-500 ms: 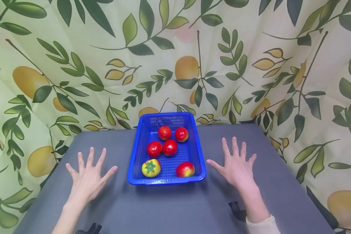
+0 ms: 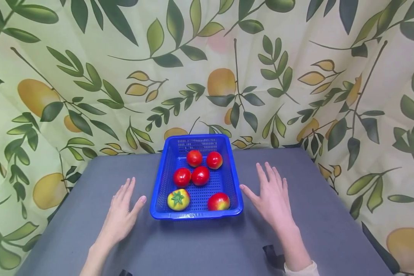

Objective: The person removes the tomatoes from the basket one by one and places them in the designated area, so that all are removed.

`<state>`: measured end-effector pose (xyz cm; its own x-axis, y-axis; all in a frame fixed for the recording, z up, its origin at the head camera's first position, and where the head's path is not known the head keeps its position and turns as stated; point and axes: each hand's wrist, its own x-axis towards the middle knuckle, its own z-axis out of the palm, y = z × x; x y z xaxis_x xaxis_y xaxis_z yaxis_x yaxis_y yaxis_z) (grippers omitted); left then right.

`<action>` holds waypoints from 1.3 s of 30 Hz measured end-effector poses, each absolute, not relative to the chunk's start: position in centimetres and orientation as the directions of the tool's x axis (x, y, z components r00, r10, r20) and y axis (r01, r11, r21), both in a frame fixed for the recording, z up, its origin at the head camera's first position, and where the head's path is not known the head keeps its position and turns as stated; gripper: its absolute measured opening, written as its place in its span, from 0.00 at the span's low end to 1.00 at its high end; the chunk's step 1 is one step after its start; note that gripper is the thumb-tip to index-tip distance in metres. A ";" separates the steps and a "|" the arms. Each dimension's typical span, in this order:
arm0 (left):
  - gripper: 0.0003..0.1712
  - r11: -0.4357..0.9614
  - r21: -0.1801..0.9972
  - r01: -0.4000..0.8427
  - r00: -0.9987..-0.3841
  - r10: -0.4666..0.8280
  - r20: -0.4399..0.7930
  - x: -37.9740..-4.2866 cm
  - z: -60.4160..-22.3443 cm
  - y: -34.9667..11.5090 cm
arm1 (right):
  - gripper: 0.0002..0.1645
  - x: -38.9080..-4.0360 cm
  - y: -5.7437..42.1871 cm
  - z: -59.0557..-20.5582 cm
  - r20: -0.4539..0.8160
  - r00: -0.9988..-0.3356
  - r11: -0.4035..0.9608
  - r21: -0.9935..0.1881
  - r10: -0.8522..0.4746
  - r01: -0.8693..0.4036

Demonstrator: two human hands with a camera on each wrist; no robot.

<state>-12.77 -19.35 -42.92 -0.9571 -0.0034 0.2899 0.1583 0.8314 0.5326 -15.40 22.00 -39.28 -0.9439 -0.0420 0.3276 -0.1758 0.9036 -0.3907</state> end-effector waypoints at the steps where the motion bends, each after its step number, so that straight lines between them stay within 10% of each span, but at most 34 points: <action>1: 0.44 0.814 0.556 0.168 -0.957 0.000 0.289 -12.7 -43.1 -19.1 | 0.54 -15.4 21.8 -39.4 0.348 -0.937 0.895 -0.404 -0.041 -0.189; 21: 0.42 0.577 0.765 0.288 -0.955 0.118 0.271 -12.4 -45.3 -16.3 | 0.43 -14.5 15.3 -40.7 0.481 -0.863 0.692 -0.570 -0.157 -0.443; 39: 0.41 0.393 0.904 0.169 -0.985 0.090 0.144 -12.7 -47.1 -16.0 | 0.39 -17.5 10.0 -41.7 0.193 -0.932 0.404 -0.861 -0.306 -0.311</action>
